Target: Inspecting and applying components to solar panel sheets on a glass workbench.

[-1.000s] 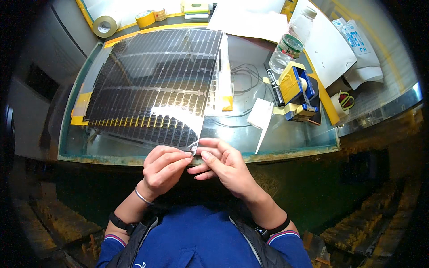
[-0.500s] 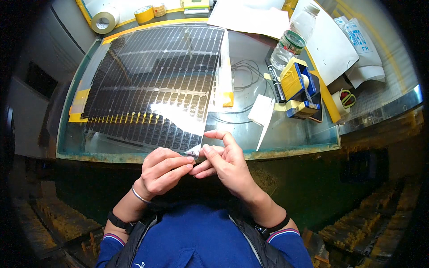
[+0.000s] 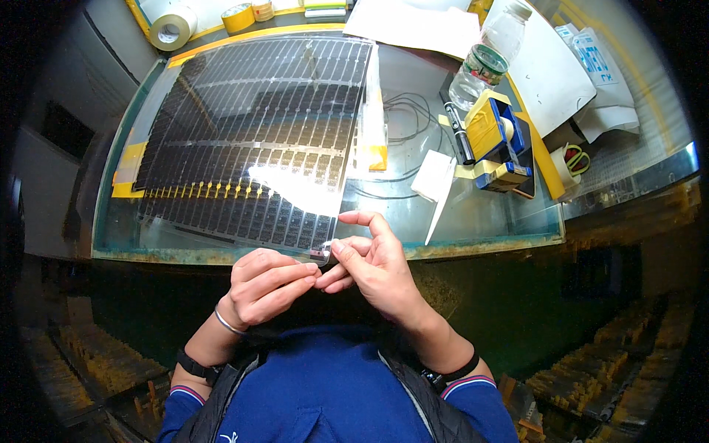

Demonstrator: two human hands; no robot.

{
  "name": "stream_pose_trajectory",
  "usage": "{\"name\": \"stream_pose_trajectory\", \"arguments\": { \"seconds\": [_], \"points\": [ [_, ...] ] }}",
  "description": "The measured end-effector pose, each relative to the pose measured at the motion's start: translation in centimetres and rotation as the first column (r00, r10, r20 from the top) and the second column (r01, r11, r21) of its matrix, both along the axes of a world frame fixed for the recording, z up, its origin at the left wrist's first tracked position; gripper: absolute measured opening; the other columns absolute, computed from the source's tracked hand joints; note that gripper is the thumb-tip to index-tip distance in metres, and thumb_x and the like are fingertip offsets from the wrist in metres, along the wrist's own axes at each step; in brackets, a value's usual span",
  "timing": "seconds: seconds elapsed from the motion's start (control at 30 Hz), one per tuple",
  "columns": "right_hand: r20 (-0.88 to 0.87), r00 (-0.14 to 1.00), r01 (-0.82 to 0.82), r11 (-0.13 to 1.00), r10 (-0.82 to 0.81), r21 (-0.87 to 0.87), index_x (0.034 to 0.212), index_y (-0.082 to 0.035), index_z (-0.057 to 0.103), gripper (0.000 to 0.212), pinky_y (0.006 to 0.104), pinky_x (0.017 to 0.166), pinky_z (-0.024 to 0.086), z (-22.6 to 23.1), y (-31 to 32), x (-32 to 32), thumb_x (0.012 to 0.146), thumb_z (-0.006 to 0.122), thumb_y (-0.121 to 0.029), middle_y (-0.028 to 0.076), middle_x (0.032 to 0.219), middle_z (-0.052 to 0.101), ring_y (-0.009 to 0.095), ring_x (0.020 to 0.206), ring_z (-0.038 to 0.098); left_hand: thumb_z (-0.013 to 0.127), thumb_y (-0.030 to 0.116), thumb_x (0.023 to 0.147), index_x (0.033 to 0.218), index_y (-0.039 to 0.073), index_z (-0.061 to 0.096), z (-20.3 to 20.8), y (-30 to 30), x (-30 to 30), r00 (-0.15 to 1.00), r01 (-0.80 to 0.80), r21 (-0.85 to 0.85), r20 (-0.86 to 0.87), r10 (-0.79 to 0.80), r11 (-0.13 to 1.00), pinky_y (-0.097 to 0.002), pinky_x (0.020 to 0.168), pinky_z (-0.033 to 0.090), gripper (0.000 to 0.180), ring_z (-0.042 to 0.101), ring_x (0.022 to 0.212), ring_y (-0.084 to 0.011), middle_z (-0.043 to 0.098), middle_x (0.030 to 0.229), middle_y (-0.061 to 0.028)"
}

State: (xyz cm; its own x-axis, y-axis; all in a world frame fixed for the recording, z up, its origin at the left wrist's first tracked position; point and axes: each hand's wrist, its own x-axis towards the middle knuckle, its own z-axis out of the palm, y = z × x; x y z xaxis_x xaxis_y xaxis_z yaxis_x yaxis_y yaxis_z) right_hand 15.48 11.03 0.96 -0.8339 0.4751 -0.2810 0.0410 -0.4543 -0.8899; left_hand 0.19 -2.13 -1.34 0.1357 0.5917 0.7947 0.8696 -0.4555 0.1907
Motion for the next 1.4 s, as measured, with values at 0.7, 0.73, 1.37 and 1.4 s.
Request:
{"name": "stream_pose_trajectory", "arguments": {
  "seconds": [0.7, 0.73, 1.37, 1.4],
  "points": [
    [0.021, 1.0, 0.001, 0.998, -0.002, 0.055, 0.124, 0.002, 0.035, 0.042, 0.0268, 0.057, 0.059, 0.0, -0.4, 0.0, 0.091, 0.061, -0.001, 0.012, 0.082, 0.063, 0.019, 0.068, 0.069, 0.068, 0.005, 0.069, 0.084, 0.003, 0.07, 0.0, -0.3, 0.3, 1.0, -0.014, -0.002, -0.013, 0.014, 1.0, -0.0264, 0.057, 0.05, 0.016, 0.065, 0.073, -0.0174, 0.07, 0.091, -0.0084],
    [0.021, 1.0, 0.0, 0.999, -0.001, 0.055, 0.124, 0.002, 0.035, 0.042, 0.0268, 0.057, 0.059, 0.0, -0.5, 0.1, 0.091, 0.061, -0.001, 0.012, 0.082, 0.063, 0.019, 0.068, 0.069, 0.068, 0.005, 0.068, 0.084, 0.003, 0.07, 0.0, -0.4, 0.3, 1.0, -0.009, -0.01, -0.008, 0.009, 1.0, -0.0261, 0.056, 0.05, 0.016, 0.065, 0.073, -0.0174, 0.07, 0.09, -0.0084],
    [0.059, 0.998, 0.002, 0.984, -0.013, 0.18, 0.114, 0.001, 0.037, 0.031, 0.0251, 0.053, 0.056, -0.2, -1.0, 0.1, 0.092, 0.059, -0.002, 0.012, 0.081, 0.061, 0.017, 0.065, 0.068, 0.075, 0.031, 0.076, 0.099, 0.013, 0.071, 0.2, 0.0, 0.0, 0.952, -0.296, -0.255, -0.003, 0.305, 0.921, -0.036, 0.083, 0.051, 0.029, 0.061, 0.1, -0.0225, 0.064, 0.108, -0.0051],
    [0.061, 0.998, 0.001, 0.983, -0.012, 0.183, 0.113, 0.001, 0.037, 0.031, 0.0249, 0.053, 0.056, -0.3, -1.0, 0.1, 0.092, 0.059, -0.002, 0.012, 0.081, 0.061, 0.017, 0.065, 0.068, 0.077, 0.029, 0.073, 0.096, 0.013, 0.072, 0.0, 0.0, -0.1, 0.957, -0.273, -0.247, 0.023, 0.288, 0.93, -0.0351, 0.079, 0.05, 0.029, 0.062, 0.097, -0.0222, 0.065, 0.106, -0.0045]
  ]
}}
